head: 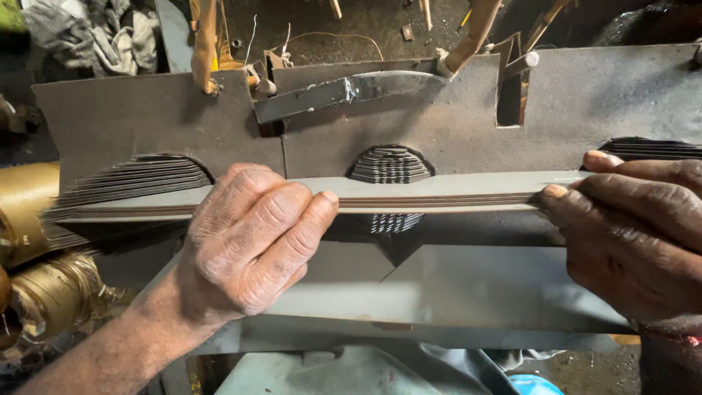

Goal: The person aligns two thin metal sheets on a metal jig with circular indentations. They repeatedly adjust the position of the sheets, ensuring they are straight and properly seated within the jig's guides.

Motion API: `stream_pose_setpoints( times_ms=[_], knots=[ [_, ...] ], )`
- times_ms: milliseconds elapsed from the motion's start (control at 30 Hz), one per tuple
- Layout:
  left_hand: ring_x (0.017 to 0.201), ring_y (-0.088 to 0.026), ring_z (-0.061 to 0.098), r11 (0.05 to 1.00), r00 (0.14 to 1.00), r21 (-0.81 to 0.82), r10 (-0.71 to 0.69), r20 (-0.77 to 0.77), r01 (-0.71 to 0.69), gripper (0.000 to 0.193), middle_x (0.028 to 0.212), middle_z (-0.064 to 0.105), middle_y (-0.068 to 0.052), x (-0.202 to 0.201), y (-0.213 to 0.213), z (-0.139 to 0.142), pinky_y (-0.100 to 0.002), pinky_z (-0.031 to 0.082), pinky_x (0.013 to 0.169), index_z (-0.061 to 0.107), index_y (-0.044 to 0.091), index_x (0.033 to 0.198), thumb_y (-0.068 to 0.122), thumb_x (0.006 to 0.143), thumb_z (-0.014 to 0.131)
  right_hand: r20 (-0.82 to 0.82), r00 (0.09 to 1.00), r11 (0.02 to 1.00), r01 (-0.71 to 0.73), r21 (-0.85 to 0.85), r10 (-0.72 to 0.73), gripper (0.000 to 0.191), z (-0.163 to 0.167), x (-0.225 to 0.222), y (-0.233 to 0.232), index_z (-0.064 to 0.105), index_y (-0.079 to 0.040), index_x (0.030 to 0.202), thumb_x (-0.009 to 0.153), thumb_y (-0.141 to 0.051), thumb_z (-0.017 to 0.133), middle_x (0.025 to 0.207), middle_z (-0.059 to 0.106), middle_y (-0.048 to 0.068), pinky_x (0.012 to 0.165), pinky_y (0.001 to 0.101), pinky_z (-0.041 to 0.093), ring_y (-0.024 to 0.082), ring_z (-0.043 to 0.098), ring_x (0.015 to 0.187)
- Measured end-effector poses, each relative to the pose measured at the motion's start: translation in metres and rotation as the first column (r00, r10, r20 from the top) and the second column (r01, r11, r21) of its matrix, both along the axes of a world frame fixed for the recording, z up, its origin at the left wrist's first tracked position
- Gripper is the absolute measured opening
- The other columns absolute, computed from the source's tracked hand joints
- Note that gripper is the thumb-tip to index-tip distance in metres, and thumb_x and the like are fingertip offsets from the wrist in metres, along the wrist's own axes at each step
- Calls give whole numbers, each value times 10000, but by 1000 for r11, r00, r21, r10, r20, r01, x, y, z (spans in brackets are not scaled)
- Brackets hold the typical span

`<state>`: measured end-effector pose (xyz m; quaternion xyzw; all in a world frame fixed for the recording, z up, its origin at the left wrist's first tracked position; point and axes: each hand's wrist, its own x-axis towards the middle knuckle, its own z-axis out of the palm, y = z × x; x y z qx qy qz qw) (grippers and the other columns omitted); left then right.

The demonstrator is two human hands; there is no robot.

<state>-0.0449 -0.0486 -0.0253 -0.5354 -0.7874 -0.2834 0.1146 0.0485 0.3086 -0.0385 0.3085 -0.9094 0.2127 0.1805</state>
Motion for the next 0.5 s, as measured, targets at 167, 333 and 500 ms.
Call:
stream_pose_setpoints(
  times_ms=[167, 333, 500],
  knots=[
    [884, -265, 616, 1000, 999, -8, -2, 49, 2, 348, 1003, 652, -119, 3, -6, 1, -388, 539, 726, 705, -83, 1121, -69, 780, 774, 46, 985, 985, 167, 34, -169, 138, 5, 12, -12, 766, -19, 877, 771, 25, 842, 820, 678, 174, 831, 421, 642, 308, 697, 843],
    [902, -263, 623, 1000, 999, -3, -27, 20, 27, 348, 1036, 658, -120, -2, -6, 5, -382, 541, 739, 703, -77, 1144, -32, 806, 775, 75, 963, 964, 252, 82, -259, 147, 15, 16, -22, 777, -72, 982, 877, 12, 836, 945, 679, 121, 846, 352, 614, 270, 695, 935],
    [909, -259, 636, 1000, 999, -28, 6, -32, -7, 304, 1035, 667, -111, -1, -8, 10, -397, 542, 763, 717, -53, 1133, 15, 848, 797, 144, 933, 924, 288, 250, -330, 355, 38, 7, -30, 751, -97, 1130, 792, -117, 860, 1042, 700, 112, 878, 413, 578, 306, 697, 1031]
  ],
)
